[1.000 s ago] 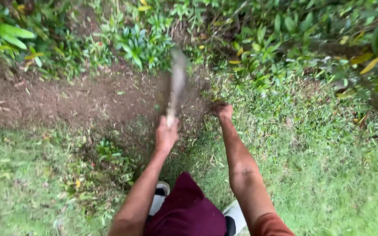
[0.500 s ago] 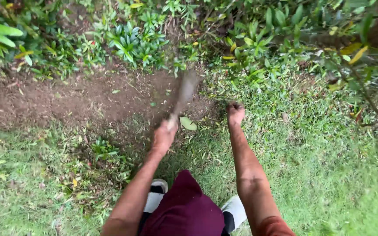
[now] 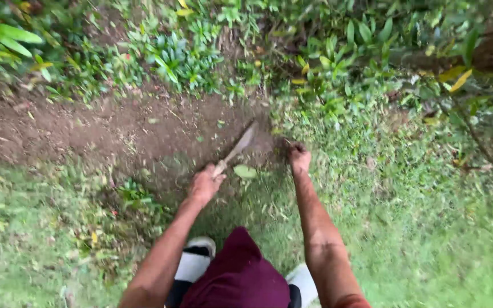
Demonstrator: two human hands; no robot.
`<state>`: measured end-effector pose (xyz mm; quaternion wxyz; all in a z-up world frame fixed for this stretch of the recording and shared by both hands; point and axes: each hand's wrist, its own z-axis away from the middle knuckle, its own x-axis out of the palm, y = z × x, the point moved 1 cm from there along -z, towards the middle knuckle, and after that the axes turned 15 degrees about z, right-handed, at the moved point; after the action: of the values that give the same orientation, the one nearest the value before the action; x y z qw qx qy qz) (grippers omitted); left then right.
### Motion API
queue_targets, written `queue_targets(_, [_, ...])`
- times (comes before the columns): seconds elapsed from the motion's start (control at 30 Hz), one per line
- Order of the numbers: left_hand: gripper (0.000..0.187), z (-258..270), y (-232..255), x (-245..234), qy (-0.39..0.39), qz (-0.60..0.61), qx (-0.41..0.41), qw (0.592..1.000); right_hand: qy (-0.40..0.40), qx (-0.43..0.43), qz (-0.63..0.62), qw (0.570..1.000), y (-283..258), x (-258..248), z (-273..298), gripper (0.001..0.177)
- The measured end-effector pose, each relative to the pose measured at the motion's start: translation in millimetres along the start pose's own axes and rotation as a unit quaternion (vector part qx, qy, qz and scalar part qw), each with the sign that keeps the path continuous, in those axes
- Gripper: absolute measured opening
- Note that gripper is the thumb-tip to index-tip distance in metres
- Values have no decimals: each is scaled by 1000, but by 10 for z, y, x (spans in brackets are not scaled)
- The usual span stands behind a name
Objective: The person uses a machete to scrape grass and soil from the ground while pulling up vegetation by hand. They move along the edge of a bush, clearing a narrow path of bare earth.
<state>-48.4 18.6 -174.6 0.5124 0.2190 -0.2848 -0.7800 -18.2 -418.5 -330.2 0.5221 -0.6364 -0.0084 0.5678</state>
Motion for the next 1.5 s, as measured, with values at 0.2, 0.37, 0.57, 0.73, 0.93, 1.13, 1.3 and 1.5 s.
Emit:
queue_targets(0.2, [26,21,201,23,140,113,251,951,-17,58,-43,997,-249,-75,285,17])
queue_targets(0.37, [22,-4,-59,186,-90,-39,52,994,-46,-24,-101,994,165,-65,176,18])
queue_targets(0.57, [30,323,340,114,16,-22,147,989,-146,-3,-388,910,874,28,-279,21])
queue_targets(0.73, [21,-65,198,555,58,148,193,968,-76,112,-266,955,226,-124,226,17])
queue_targets(0.93, [23,197,239,569,-50,-66,127,988,3,-34,-7,999,209,-299,149,10])
queue_targets(1.13, [19,51,352,721,97,212,228,945,-42,-2,-76,996,300,-327,224,10])
queue_targets(1.3, [36,-263,8,694,-57,-54,146,986,-62,-6,-78,995,-250,-434,385,16])
queue_targets(1.5, [18,-19,242,629,51,48,164,984,-64,37,-42,996,-92,-357,386,14])
